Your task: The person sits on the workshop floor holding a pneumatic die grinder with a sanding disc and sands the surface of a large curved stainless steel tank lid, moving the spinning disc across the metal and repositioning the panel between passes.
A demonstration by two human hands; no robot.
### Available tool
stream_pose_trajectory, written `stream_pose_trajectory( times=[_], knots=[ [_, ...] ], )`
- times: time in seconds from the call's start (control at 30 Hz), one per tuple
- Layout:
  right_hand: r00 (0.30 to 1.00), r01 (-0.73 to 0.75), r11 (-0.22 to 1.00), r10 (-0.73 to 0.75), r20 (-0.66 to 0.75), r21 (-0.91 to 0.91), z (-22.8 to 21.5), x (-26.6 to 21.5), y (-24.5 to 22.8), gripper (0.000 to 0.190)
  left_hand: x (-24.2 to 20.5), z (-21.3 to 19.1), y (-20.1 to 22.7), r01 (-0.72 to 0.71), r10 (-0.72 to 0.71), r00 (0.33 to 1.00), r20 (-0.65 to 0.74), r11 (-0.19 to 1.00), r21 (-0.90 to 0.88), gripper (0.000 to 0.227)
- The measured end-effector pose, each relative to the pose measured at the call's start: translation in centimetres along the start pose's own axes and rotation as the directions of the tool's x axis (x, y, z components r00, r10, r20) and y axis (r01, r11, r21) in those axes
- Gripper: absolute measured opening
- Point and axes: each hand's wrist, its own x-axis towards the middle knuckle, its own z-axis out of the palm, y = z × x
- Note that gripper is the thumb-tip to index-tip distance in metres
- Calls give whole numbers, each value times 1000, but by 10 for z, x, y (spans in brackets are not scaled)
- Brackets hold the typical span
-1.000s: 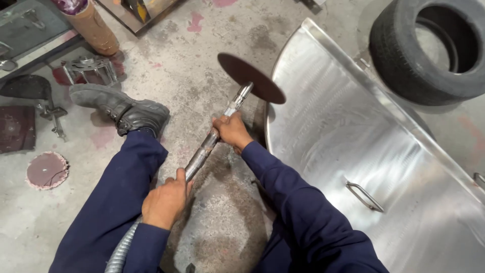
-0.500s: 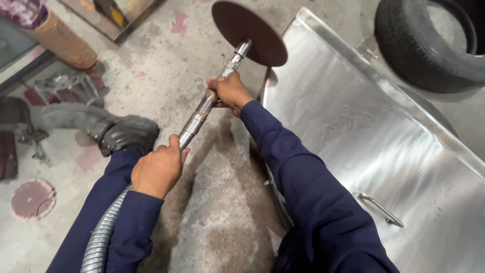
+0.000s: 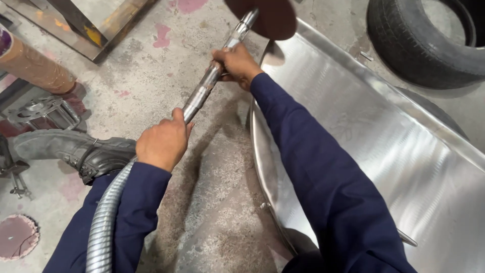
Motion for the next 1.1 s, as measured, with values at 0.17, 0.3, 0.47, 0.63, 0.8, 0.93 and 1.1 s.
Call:
stream_pose_trajectory(
  times=[0.17,0.3,0.47,0.63,0.8,0.93,1.1],
  knots=[
    [995,89,996,-89,-36,-8,-27,7,0,30,22,16,13,-49,51,993,-106,999,16,41],
    [971,218,971,-227,-79,-102,-57,26,15,36,35,19,33,-55,55,991,-124,998,1,43],
    [969,232,970,-237,-65,-74,-68,27,10,39,44,23,43,-36,32,990,-136,999,-25,43],
    [961,268,960,-272,-40,-80,-70,26,5,43,50,24,46,-21,16,991,-136,999,-33,44],
    [953,284,947,-295,-61,-152,-77,35,8,44,50,16,52,-4,-3,995,-101,998,-65,44],
    [950,292,943,-305,-66,-161,-76,26,2,42,51,22,53,-4,-3,995,-97,997,-75,44],
    [942,295,923,-324,-86,-247,-80,29,16,38,46,24,51,-39,32,994,-102,997,-67,43]
  ],
)
